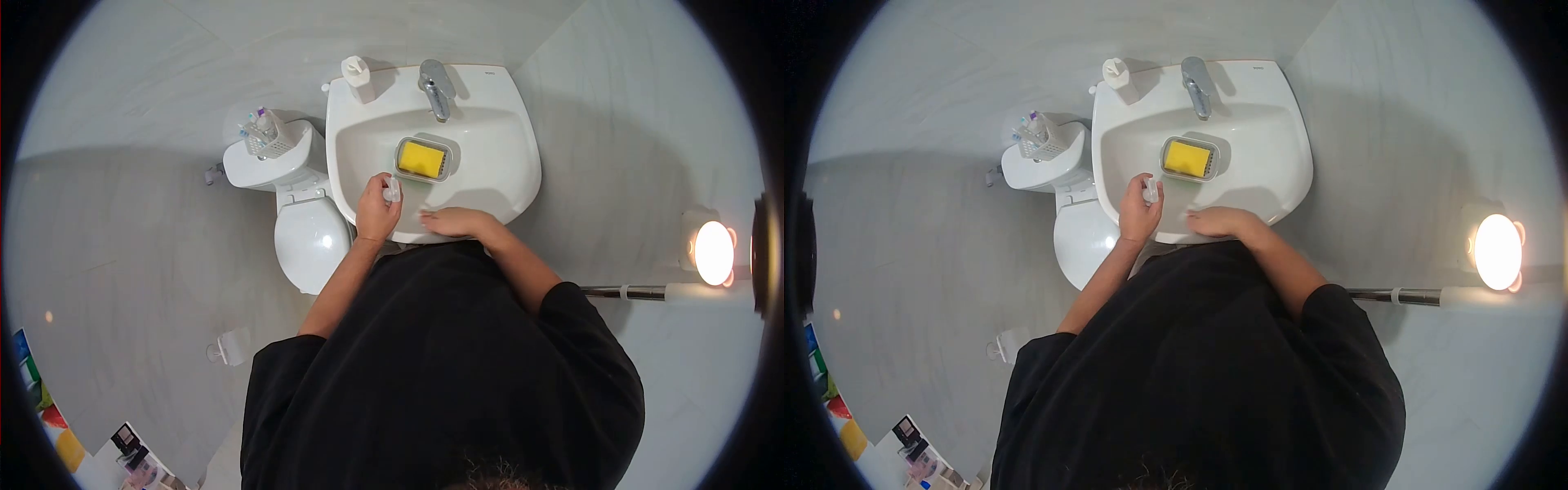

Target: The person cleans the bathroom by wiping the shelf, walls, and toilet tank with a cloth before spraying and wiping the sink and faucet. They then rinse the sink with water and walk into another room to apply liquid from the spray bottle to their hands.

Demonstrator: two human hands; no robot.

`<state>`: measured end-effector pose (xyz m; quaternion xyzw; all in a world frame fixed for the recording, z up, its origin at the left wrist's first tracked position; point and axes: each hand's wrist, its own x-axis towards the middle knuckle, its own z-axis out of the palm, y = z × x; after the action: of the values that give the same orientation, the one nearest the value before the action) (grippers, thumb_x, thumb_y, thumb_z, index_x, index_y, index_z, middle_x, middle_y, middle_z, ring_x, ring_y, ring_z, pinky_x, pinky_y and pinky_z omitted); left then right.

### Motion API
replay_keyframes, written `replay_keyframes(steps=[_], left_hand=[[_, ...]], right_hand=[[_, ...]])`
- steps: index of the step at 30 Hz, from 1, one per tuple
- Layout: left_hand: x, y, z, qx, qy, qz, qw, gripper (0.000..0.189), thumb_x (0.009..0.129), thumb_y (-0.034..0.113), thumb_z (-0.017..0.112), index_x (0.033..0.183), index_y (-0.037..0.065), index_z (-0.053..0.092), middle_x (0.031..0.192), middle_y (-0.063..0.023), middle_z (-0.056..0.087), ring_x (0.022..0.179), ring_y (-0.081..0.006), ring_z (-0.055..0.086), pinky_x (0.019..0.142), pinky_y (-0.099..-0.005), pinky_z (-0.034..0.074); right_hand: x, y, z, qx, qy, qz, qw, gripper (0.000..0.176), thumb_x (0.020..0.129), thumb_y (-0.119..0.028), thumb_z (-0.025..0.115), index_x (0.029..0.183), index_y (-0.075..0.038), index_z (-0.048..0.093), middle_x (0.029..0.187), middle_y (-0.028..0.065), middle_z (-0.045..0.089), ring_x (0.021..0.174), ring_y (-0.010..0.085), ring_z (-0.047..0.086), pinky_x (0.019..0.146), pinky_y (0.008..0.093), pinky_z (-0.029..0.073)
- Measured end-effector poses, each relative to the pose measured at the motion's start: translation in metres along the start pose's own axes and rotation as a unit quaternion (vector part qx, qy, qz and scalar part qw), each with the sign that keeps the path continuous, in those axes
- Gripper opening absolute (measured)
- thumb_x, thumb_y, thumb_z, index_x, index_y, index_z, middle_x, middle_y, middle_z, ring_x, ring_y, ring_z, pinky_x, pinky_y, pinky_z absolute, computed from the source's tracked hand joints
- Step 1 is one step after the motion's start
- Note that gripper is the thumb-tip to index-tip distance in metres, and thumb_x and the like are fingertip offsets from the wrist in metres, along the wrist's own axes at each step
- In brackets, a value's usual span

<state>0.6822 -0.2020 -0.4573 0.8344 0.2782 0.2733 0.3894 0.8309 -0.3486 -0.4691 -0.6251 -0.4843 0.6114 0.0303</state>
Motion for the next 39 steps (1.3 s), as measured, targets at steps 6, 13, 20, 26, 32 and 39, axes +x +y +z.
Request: replay_keyframes(steps=[6,13,20,26,32,39], left_hand=[[0.001,0.006,-0.003,0.003,-0.022,-0.032,0.999,0.028,0.091,0.021,0.066,0.108,0.0,0.058,0.088,-0.0183,0.064,0.076,-0.0342,0.065,0.067,-0.0402,0.052],[0.001,0.006,-0.005,0.013,-0.038,-0.032,0.999,0.029,0.088,0.017,0.066,0.11,0.001,0.056,0.095,-0.0199,0.064,0.085,-0.0378,0.065,0.075,-0.0426,0.052],[0.002,0.007,-0.003,-0.009,-0.03,-0.027,0.999,0.027,0.091,0.02,0.066,0.107,0.0,0.058,0.087,-0.019,0.064,0.079,-0.0356,0.065,0.07,-0.0414,0.051],[0.002,0.007,-0.003,0.007,-0.037,-0.026,0.999,0.027,0.091,0.021,0.065,0.108,0.0,0.058,0.088,-0.0193,0.064,0.079,-0.0359,0.065,0.07,-0.0415,0.051],[0.003,0.008,-0.004,0.015,-0.048,-0.028,0.998,0.028,0.091,0.021,0.065,0.108,0.0,0.057,0.09,-0.0196,0.064,0.08,-0.0355,0.065,0.07,-0.0415,0.051],[0.001,0.008,-0.004,0.002,-0.054,-0.045,0.997,0.028,0.088,0.016,0.065,0.11,0.001,0.056,0.094,-0.02,0.064,0.084,-0.0384,0.065,0.074,-0.0433,0.052]], right_hand=[[-0.028,0.11,-0.007,-0.218,0.301,0.177,0.911,0.043,0.091,-0.019,0.043,0.125,0.002,0.057,0.146,0.019,0.044,0.138,0.0342,0.039,0.11,0.0511,0.035],[-0.013,0.077,-0.04,-0.076,0.302,0.228,0.923,0.037,0.083,-0.009,0.057,0.119,-0.003,0.059,0.126,0.0215,0.059,0.108,0.0399,0.061,0.095,0.048,0.048],[-0.013,0.032,-0.036,-0.006,0.503,0.043,0.863,0.078,0.075,-0.016,0.068,0.144,-0.003,0.034,0.146,0.0203,0.04,0.121,0.0385,0.054,0.099,0.0455,0.048],[0.004,0.009,-0.047,-0.066,0.451,0.021,0.89,0.108,0.066,-0.028,0.083,0.149,-0.001,0.02,0.15,0.0197,0.031,0.121,0.0397,0.054,0.096,0.0437,0.051],[0.023,0.023,-0.043,-0.056,0.481,0.035,0.874,0.104,0.063,-0.029,0.086,0.142,0.001,0.027,0.136,0.0203,0.04,0.114,0.0396,0.057,0.09,0.0456,0.052],[-0.008,0.031,-0.031,0.044,0.565,0.063,0.822,0.1,0.062,-0.029,0.086,0.138,0.004,0.029,0.133,0.0222,0.04,0.111,0.0427,0.057,0.09,0.0477,0.051]])
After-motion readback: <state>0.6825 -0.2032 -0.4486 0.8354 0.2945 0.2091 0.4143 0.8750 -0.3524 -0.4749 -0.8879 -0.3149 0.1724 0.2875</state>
